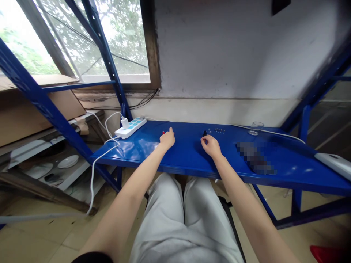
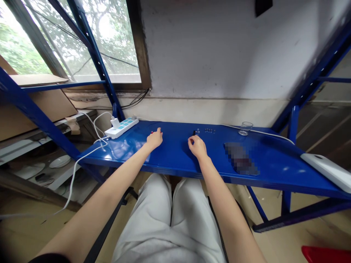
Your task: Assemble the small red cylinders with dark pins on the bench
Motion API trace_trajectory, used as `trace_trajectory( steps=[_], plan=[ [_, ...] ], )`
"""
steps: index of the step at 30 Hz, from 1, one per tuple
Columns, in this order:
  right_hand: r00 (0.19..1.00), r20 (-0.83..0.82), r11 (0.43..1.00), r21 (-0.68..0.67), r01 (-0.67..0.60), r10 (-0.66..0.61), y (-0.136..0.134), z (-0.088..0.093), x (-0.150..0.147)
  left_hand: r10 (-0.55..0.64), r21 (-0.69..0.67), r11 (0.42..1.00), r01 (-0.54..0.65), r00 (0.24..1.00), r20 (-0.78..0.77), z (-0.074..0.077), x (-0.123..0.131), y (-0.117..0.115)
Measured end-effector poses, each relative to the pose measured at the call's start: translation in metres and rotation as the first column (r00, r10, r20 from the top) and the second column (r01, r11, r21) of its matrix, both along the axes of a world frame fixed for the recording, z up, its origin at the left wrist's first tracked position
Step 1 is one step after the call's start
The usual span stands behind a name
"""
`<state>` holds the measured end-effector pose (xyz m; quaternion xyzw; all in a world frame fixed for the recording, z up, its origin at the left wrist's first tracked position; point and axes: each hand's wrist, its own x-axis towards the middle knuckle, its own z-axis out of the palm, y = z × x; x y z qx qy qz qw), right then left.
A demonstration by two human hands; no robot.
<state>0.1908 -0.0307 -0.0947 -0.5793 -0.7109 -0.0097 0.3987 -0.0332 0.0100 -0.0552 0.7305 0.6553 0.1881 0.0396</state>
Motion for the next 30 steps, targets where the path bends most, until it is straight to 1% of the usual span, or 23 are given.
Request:
trace_trajectory(
  steps=[3, 7, 13, 16, 18, 19, 20, 21, 23, 24, 25, 26, 28, 30],
  plan=[
    [1.0, -0.005, 1.0, 0.01, -0.019, 0.019, 0.0, -0.001, 0.0, 0.001, 0.016, 1.0, -0.001, 1.0, -0.009, -0.005, 0.0, 0.002],
    [1.0, -0.011, 0.999, 0.018, -0.028, 0.028, -0.001, -0.001, -0.001, -0.007, 0.002, 1.0, 0.007, 1.0, -0.028, -0.01, 0.001, 0.003],
    [0.999, -0.015, 0.999, 0.006, -0.032, 0.032, -0.001, 0.0, -0.001, 0.002, 0.041, 0.999, -0.001, 0.999, -0.032, -0.01, 0.003, 0.003],
    [0.999, -0.018, 0.999, 0.01, -0.036, 0.036, -0.001, 0.0, -0.002, -0.017, 0.03, 0.999, 0.015, 0.999, 0.049, -0.01, 0.005, 0.007],
    [0.999, -0.017, 0.999, 0.009, -0.039, 0.039, -0.001, 0.001, -0.002, -0.043, 0.022, 0.999, 0.04, 0.982, 0.182, -0.012, 0.009, 0.01],
    [0.999, -0.015, 0.999, 0.006, -0.039, 0.039, -0.001, 0.001, -0.002, -0.066, 0.021, 0.998, 0.063, 0.959, 0.277, -0.014, 0.012, 0.012],
    [0.999, -0.012, 0.999, 0.001, -0.04, 0.04, -0.001, 0.001, -0.002, -0.093, 0.023, 0.996, 0.091, 0.917, 0.387, -0.017, 0.015, 0.013],
    [0.999, -0.009, 0.999, -0.002, -0.04, 0.04, -0.001, 0.001, -0.002, -0.119, 0.026, 0.992, 0.123, 0.856, 0.504, -0.02, 0.019, 0.013],
    [0.999, -0.006, 0.999, 0.004, -0.042, 0.043, -0.001, 0.001, -0.002, -0.161, 0.041, 0.981, 0.187, 0.685, 0.71, -0.027, 0.026, 0.011],
    [0.999, -0.006, 0.999, 0.014, -0.047, 0.047, -0.001, 0.0, -0.002, -0.169, 0.05, 0.976, 0.212, 0.597, 0.784, -0.03, 0.029, 0.009],
    [0.998, -0.005, 0.998, 0.023, -0.057, 0.058, -0.001, 0.0, -0.002, -0.171, 0.057, 0.972, 0.228, 0.521, 0.836, -0.032, 0.032, 0.006],
    [0.998, -0.005, 0.997, 0.032, -0.07, 0.07, -0.001, -0.001, -0.003, -0.17, 0.061, 0.969, 0.24, 0.463, 0.87, -0.034, 0.034, 0.003],
    [0.995, -0.004, 0.994, 0.036, -0.099, 0.099, -0.001, -0.001, -0.005, -0.17, 0.066, 0.962, 0.267, 0.388, 0.906, -0.036, 0.035, -0.004],
    [0.993, 0.002, 0.993, 0.022, -0.118, 0.118, -0.002, 0.0, -0.007, -0.17, 0.064, 0.95, 0.305, 0.337, 0.926, -0.035, 0.033, -0.009]
  ],
)
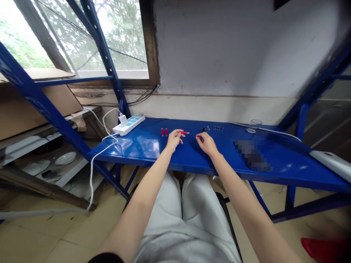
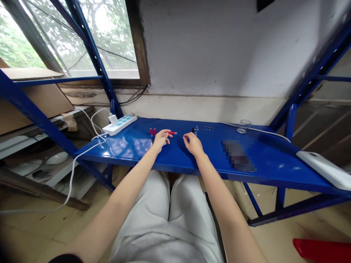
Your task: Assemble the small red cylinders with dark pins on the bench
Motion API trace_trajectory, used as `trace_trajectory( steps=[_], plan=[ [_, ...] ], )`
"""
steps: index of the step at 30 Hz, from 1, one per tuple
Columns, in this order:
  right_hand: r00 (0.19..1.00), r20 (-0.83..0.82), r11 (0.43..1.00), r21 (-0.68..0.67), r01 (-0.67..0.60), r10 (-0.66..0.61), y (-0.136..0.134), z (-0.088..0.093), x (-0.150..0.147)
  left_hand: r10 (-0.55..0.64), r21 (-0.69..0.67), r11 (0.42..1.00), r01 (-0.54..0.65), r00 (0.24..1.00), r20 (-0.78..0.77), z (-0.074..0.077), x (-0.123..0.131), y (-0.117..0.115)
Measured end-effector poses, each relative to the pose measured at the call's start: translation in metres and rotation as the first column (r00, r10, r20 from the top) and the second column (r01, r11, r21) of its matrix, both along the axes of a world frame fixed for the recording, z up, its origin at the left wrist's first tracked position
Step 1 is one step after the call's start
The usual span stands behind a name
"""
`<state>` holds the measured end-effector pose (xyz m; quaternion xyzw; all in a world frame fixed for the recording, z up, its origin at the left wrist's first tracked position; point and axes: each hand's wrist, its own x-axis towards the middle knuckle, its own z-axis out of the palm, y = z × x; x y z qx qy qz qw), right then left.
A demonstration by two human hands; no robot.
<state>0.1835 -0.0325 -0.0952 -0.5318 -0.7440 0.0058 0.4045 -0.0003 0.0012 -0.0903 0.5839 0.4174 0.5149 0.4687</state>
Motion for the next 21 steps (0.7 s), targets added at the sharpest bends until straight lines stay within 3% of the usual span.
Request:
trace_trajectory(
  steps=[11, 21],
  plan=[
    [0.995, 0.09, 0.99, -0.13, 0.048, -0.037, -0.01, 0.008, -0.014, -0.266, -0.028, 0.963, 0.268, 0.962, 0.062, 0.002, -0.003, -0.013],
    [0.992, 0.122, 0.99, -0.139, -0.002, 0.019, -0.013, 0.009, -0.017, -0.316, -0.021, 0.948, 0.319, 0.945, 0.087, 0.001, -0.003, -0.013]
  ],
)
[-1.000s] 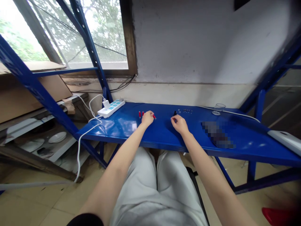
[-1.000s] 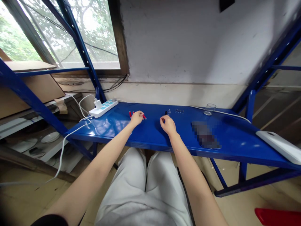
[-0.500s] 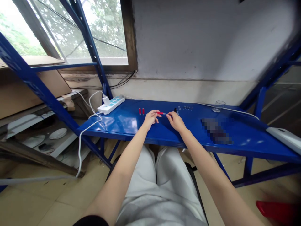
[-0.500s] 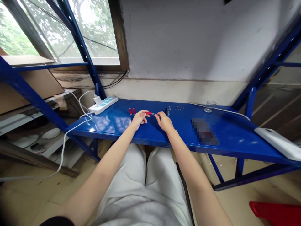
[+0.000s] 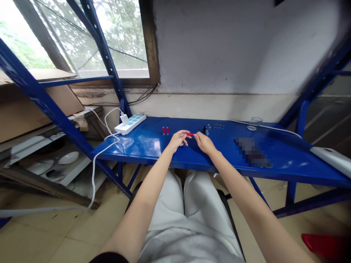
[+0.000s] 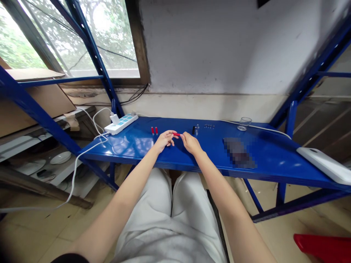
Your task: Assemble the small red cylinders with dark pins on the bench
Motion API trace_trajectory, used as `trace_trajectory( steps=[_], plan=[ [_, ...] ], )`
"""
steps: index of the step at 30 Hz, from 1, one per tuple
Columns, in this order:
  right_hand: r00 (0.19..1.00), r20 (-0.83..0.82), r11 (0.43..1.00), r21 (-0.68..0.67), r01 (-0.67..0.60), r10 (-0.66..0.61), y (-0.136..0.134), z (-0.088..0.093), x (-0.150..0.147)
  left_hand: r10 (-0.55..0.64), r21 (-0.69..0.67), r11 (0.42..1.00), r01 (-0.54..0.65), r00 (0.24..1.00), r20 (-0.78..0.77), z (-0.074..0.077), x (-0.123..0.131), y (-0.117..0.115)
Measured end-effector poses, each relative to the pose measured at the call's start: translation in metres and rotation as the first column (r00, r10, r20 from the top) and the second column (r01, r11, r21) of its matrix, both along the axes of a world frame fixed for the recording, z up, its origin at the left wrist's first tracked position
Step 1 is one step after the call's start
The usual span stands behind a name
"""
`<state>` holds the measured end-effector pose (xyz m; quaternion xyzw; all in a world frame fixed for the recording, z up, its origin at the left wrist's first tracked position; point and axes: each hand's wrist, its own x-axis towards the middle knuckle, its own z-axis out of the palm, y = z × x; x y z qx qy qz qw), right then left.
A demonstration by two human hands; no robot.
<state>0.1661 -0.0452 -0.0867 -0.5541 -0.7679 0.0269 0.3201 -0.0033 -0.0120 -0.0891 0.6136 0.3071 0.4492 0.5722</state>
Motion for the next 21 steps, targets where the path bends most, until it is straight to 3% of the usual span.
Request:
trace_trajectory(
  steps=[15, 21],
  plan=[
    [0.988, -0.132, 0.993, 0.097, -0.072, 0.084, 0.0008, -0.0027, 0.0013, 0.038, 0.011, 0.999, -0.038, 0.999, 0.033, 0.0004, -0.0011, 0.0015],
    [0.996, -0.068, 0.995, 0.087, -0.045, 0.051, 0.0006, -0.0029, -0.0001, 0.052, -0.011, 0.999, -0.052, 0.999, -0.007, 0.0005, -0.0003, 0.0007]
  ],
)
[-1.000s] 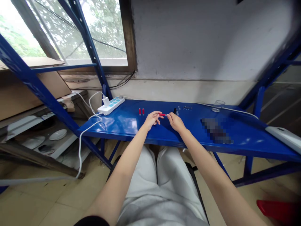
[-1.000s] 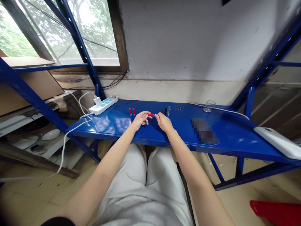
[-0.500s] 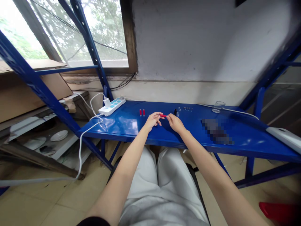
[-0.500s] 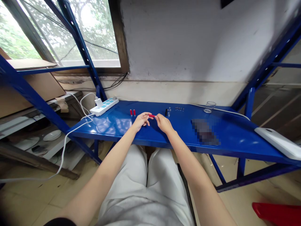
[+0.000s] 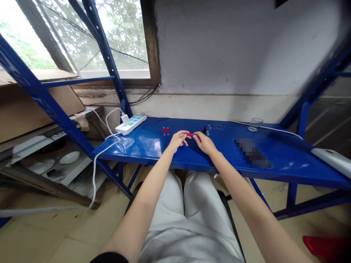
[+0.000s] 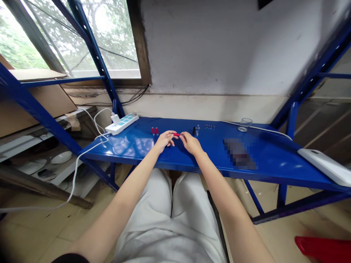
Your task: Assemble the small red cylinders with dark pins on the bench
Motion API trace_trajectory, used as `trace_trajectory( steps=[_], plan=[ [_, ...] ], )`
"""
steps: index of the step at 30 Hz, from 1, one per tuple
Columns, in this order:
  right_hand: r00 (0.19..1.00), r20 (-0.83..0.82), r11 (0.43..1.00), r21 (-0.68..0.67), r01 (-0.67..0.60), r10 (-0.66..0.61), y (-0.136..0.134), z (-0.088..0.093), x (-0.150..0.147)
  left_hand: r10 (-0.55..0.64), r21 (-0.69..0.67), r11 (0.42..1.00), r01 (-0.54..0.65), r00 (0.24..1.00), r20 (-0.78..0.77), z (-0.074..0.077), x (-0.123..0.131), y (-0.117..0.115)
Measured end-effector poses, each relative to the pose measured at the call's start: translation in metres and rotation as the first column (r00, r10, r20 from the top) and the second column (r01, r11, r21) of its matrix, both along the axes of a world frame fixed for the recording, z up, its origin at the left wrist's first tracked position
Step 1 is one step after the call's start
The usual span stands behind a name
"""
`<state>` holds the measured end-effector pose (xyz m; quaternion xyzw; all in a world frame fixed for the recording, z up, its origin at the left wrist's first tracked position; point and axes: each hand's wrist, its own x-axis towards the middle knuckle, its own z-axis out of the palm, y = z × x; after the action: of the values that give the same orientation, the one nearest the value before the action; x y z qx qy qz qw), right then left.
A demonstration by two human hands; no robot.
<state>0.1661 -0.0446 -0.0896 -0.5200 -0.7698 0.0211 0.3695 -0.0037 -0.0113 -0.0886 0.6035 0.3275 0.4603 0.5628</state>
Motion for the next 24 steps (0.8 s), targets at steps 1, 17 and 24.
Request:
trace_trajectory(
  steps=[1, 17, 24],
  plan=[
    [1.0, 0.015, 1.0, 0.007, 0.001, -0.001, 0.0006, -0.0001, 0.0, 0.001, -0.003, 1.0, -0.001, 1.0, -0.008, -0.0003, 0.0, 0.0002],
    [1.0, -0.009, 0.987, 0.158, -0.016, 0.017, -0.0029, 0.0034, -0.0007, -0.04, 0.01, 0.999, 0.04, 0.999, -0.008, -0.0016, -0.0005, 0.0006],
    [0.993, 0.037, 0.983, 0.147, -0.112, 0.108, -0.0021, 0.0009, -0.0034, -0.117, -0.003, 0.993, 0.117, 0.993, -0.02, -0.002, 0.0012, -0.0006]
  ],
)
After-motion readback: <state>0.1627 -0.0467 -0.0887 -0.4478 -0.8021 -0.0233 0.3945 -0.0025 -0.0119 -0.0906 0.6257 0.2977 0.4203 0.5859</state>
